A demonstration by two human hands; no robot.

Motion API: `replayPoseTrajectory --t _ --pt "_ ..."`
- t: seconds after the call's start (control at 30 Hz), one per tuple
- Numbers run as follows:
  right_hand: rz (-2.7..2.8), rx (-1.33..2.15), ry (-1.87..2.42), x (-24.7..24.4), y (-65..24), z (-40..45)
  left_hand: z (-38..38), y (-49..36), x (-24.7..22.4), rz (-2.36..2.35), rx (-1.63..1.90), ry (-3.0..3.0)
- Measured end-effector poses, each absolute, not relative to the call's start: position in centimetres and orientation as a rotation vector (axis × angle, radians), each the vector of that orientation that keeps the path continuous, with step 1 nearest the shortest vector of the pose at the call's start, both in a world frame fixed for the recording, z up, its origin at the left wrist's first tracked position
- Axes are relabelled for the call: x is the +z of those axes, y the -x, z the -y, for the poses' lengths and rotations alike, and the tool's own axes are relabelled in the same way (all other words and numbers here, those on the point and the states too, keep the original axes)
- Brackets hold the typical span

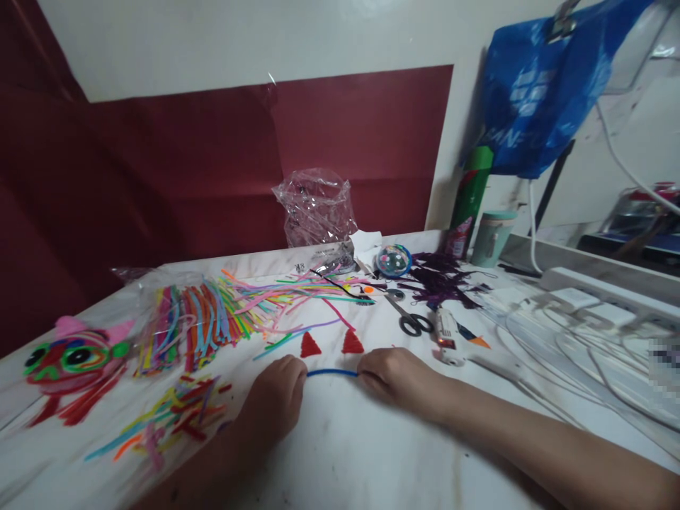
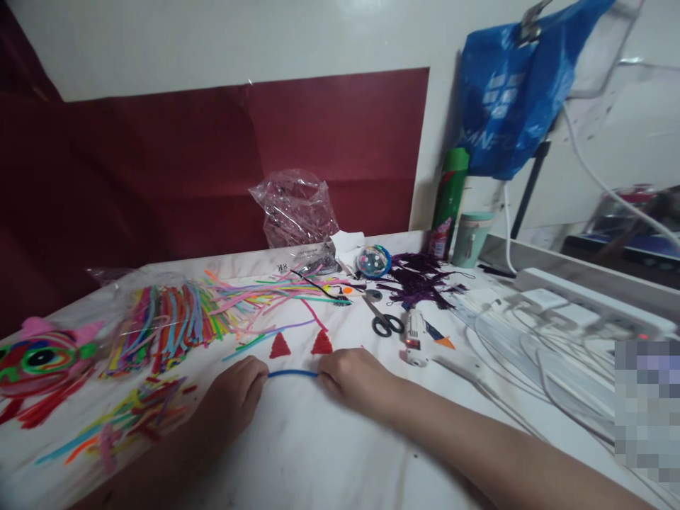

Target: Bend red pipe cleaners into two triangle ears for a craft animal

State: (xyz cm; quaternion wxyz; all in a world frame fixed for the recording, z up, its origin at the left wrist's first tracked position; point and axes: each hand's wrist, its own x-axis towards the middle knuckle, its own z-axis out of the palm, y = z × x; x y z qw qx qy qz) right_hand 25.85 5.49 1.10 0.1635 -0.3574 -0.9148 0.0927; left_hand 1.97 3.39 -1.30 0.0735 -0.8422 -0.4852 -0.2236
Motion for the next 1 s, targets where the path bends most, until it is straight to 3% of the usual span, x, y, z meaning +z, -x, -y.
replayPoseTrajectory --t 0.27,0.5,0.77,1.0 --pt "2.666 0.276 0.713 -0.3 -25.5 -5.5 -2.6 -2.6 -1.7 1.273 -0.472 2.769" --pt "2.625 0.200 0.871 -0.7 -25.6 -5.9 -2.7 -2.5 -1.3 1.401 -0.461 2.616" --pt "2.652 0.046 0.728 -1.0 -25.1 -5.5 -2.1 -3.1 -2.0 1.116 -0.600 2.624" --pt "2.553 -0.027 0.900 0.3 -26.8 -7.7 -2.8 -2.0 -1.2 1.368 -0.539 2.420"
